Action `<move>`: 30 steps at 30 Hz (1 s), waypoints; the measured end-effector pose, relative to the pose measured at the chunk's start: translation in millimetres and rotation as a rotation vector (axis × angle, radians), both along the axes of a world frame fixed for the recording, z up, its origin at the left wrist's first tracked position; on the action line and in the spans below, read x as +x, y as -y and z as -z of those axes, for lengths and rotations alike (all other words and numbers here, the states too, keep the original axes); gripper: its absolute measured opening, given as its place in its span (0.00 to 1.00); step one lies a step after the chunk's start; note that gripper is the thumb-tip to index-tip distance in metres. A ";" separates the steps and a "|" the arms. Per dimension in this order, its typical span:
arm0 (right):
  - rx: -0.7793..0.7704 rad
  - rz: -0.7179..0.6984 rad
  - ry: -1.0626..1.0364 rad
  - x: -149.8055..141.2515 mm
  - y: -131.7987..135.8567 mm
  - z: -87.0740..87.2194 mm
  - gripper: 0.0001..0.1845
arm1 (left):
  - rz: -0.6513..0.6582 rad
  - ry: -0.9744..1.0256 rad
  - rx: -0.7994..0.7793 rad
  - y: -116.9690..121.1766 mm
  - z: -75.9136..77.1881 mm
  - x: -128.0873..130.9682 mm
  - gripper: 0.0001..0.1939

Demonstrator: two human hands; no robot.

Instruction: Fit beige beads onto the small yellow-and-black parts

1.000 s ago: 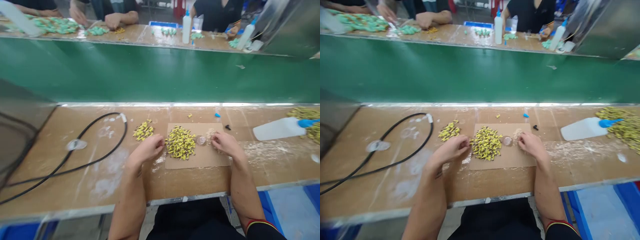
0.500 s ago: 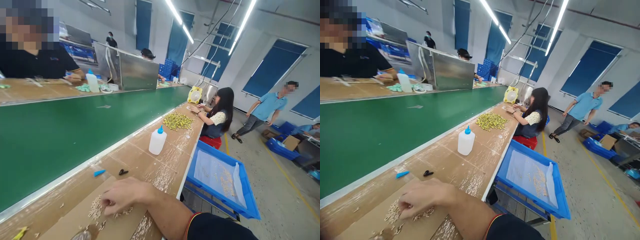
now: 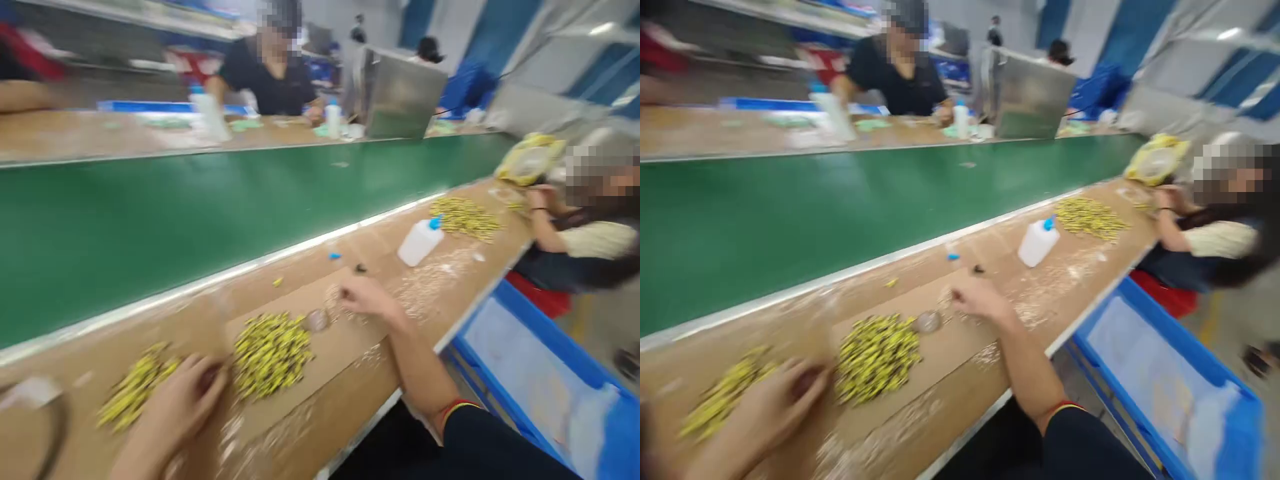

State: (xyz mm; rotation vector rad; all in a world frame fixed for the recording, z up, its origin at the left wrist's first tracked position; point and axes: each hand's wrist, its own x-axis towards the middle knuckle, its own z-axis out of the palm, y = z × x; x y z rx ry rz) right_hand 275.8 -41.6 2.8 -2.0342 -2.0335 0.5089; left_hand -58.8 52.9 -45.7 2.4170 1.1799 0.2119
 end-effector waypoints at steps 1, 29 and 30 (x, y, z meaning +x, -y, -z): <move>0.014 -0.029 -0.032 4.1 0.0 5.6 0.03 | -0.039 -0.059 -0.043 9.4 -9.4 -16.9 0.13; 0.288 -0.092 -1.113 -54.3 27.5 -2.3 0.08 | -0.017 1.033 -0.330 96.8 -41.6 75.1 0.13; 0.274 -0.117 -1.123 -57.5 28.4 -1.6 0.06 | -0.023 1.053 -0.357 97.4 -40.6 76.2 0.13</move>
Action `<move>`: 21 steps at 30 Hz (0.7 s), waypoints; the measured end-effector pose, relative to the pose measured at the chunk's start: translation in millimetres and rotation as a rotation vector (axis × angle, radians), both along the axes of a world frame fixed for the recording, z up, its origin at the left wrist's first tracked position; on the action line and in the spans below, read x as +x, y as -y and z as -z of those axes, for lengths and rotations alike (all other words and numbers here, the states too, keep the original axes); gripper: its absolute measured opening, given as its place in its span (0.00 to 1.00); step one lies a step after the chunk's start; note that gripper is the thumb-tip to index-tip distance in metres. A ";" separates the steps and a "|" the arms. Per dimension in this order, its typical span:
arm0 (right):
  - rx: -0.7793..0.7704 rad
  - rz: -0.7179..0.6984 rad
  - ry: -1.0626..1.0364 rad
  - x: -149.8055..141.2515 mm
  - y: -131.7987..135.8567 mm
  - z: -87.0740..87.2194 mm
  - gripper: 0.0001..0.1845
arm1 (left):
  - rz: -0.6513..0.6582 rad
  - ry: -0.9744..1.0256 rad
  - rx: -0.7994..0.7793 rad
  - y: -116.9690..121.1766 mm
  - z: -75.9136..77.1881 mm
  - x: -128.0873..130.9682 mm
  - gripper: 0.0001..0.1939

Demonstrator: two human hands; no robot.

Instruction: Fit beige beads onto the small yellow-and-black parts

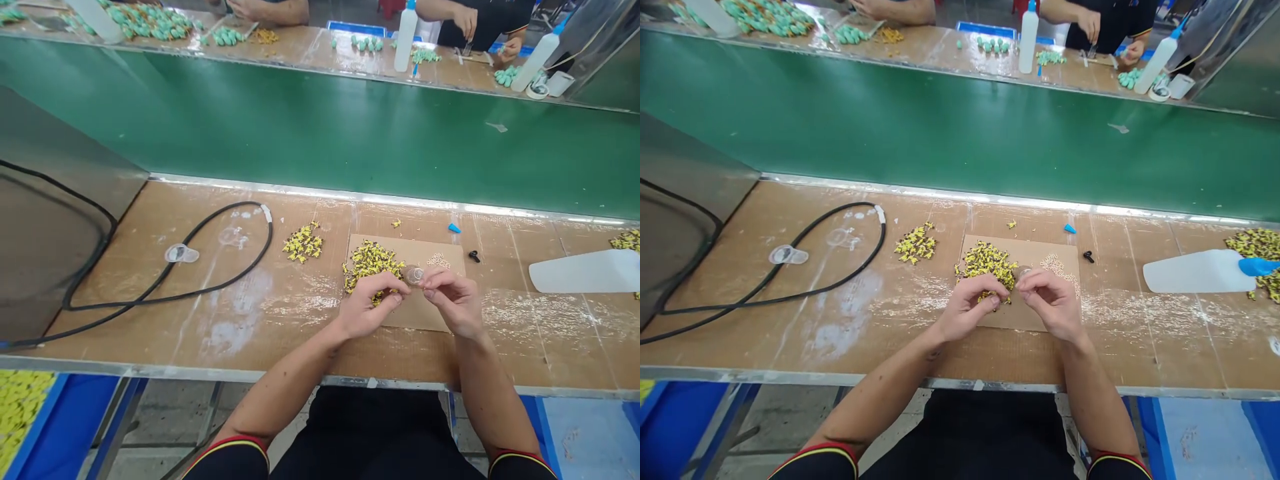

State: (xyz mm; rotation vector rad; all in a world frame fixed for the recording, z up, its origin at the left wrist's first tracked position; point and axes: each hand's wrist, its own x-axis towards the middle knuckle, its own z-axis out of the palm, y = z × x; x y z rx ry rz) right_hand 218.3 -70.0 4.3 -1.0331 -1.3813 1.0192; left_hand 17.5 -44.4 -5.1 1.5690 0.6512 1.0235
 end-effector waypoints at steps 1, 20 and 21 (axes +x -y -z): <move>-0.003 -0.025 -0.003 -2.7 0.6 1.0 0.04 | 0.000 0.015 -0.026 0.4 0.9 0.8 0.13; 0.140 0.046 0.105 -17.5 1.5 2.3 0.04 | 0.016 -0.011 -0.187 -0.9 -3.7 0.0 0.14; 0.152 0.036 0.104 -17.7 1.5 2.1 0.04 | 0.010 -0.014 -0.161 -0.7 -4.2 0.1 0.13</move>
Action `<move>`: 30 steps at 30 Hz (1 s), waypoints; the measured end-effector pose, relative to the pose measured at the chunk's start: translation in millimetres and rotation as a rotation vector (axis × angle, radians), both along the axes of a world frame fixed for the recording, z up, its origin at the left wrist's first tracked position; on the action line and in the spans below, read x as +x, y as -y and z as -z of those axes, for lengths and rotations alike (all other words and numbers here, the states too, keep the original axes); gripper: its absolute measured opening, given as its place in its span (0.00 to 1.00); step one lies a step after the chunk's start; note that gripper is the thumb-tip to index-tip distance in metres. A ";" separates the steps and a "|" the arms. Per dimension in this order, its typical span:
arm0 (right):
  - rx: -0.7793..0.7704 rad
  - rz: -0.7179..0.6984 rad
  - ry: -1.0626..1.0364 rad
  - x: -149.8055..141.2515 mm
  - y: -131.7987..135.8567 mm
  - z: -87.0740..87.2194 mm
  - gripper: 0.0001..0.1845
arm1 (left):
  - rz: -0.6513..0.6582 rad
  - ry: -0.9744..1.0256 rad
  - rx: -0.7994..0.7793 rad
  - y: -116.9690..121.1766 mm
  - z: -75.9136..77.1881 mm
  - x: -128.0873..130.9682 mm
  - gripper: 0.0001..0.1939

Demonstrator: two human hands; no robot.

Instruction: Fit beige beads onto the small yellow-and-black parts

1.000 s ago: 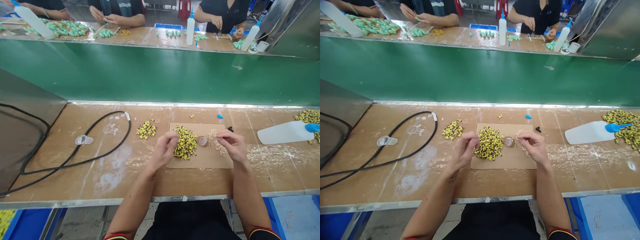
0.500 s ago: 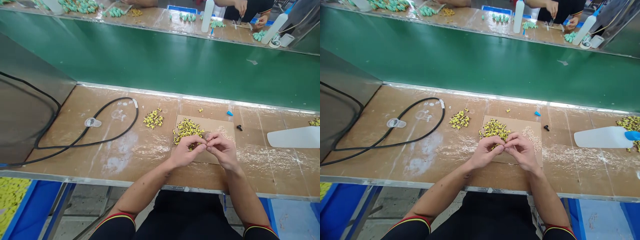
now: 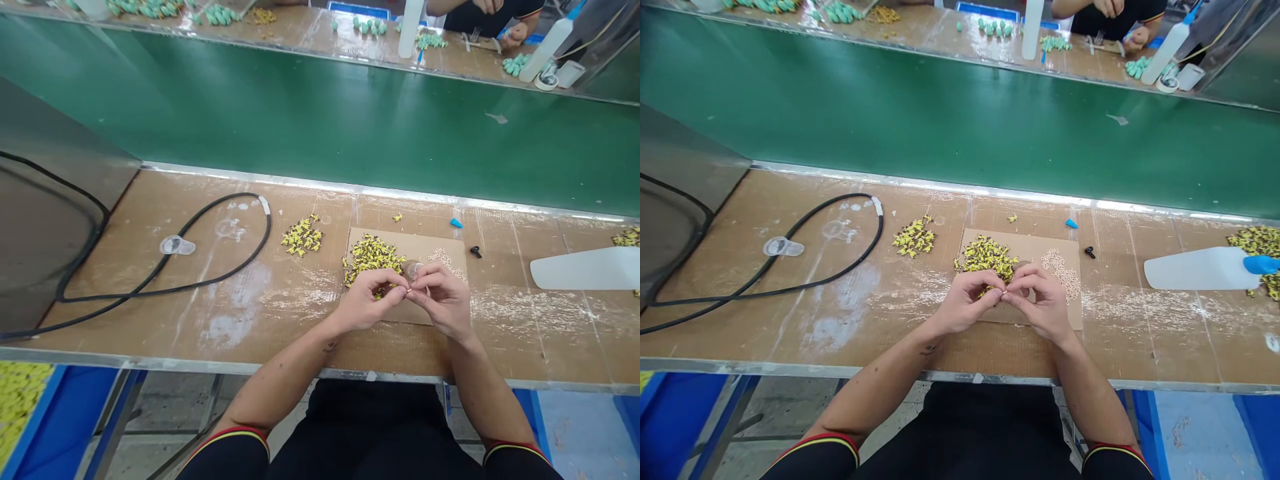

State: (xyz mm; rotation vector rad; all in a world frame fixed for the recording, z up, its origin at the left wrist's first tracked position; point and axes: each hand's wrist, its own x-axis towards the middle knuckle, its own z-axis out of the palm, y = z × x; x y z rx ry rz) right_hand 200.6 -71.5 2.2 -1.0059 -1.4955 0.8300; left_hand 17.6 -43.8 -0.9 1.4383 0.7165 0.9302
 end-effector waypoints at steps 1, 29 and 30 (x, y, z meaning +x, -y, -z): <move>0.008 -0.007 0.001 -0.4 0.0 -0.1 0.04 | -0.008 0.002 0.026 0.2 -0.3 0.3 0.13; 0.352 0.117 0.485 11.6 5.9 13.3 0.14 | 0.074 0.175 -0.343 -3.3 15.5 12.5 0.25; 0.362 0.118 0.477 8.2 6.1 9.8 0.14 | 0.085 0.200 -0.364 -2.5 14.2 12.9 0.26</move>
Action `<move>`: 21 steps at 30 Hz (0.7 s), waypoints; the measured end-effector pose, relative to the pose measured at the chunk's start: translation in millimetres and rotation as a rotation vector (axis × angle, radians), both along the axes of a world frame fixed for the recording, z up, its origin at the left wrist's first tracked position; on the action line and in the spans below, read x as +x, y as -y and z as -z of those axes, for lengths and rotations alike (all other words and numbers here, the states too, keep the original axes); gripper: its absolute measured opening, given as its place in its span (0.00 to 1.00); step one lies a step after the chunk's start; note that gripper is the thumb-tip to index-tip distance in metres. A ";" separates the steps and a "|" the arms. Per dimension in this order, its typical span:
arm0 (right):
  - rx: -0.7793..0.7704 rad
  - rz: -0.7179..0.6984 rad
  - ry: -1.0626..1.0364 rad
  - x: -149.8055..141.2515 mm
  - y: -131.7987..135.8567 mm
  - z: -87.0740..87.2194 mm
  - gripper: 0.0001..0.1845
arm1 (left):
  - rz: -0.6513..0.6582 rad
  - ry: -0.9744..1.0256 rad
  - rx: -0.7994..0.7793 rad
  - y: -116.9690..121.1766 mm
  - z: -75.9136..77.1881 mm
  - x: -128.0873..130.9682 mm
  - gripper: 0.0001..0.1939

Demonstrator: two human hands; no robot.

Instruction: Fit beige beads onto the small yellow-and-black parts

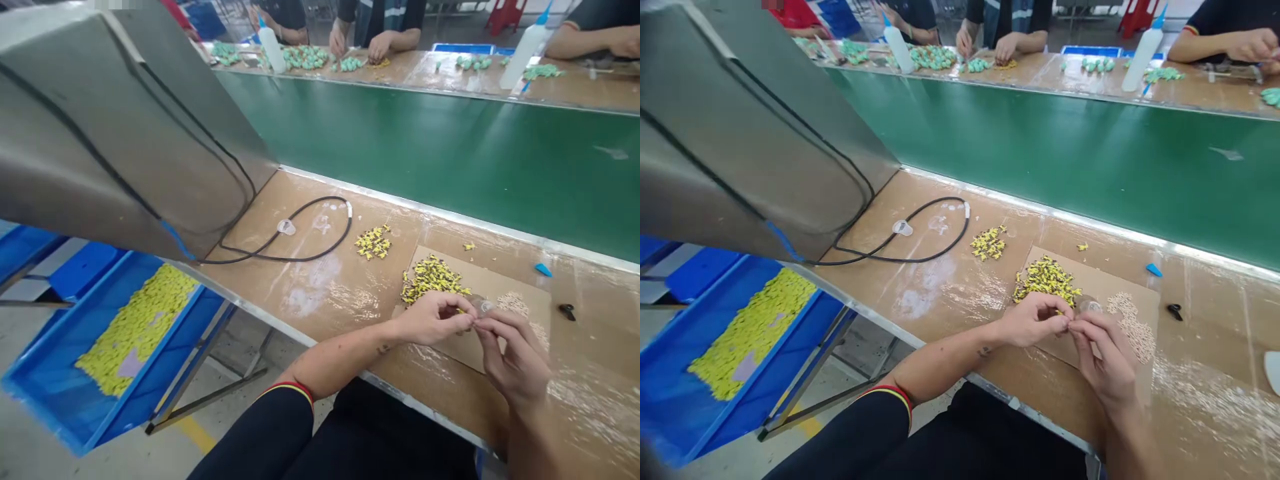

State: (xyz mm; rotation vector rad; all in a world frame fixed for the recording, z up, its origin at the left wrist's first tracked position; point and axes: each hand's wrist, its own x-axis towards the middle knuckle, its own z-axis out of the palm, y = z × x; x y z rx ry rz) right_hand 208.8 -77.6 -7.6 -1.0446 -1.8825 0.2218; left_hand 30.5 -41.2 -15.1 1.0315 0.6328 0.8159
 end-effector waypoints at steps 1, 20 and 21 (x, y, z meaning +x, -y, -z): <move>0.007 -0.011 0.006 -2.9 -0.6 -3.6 0.15 | 0.001 0.008 -0.014 0.6 -1.7 -0.1 0.26; 0.105 -0.039 0.108 -5.9 -7.7 -13.0 0.12 | -0.059 -0.213 0.249 0.2 -9.1 -8.2 0.16; 0.110 -0.041 0.117 -6.0 -8.0 -13.5 0.11 | -0.062 -0.219 0.252 0.4 -8.8 -8.0 0.16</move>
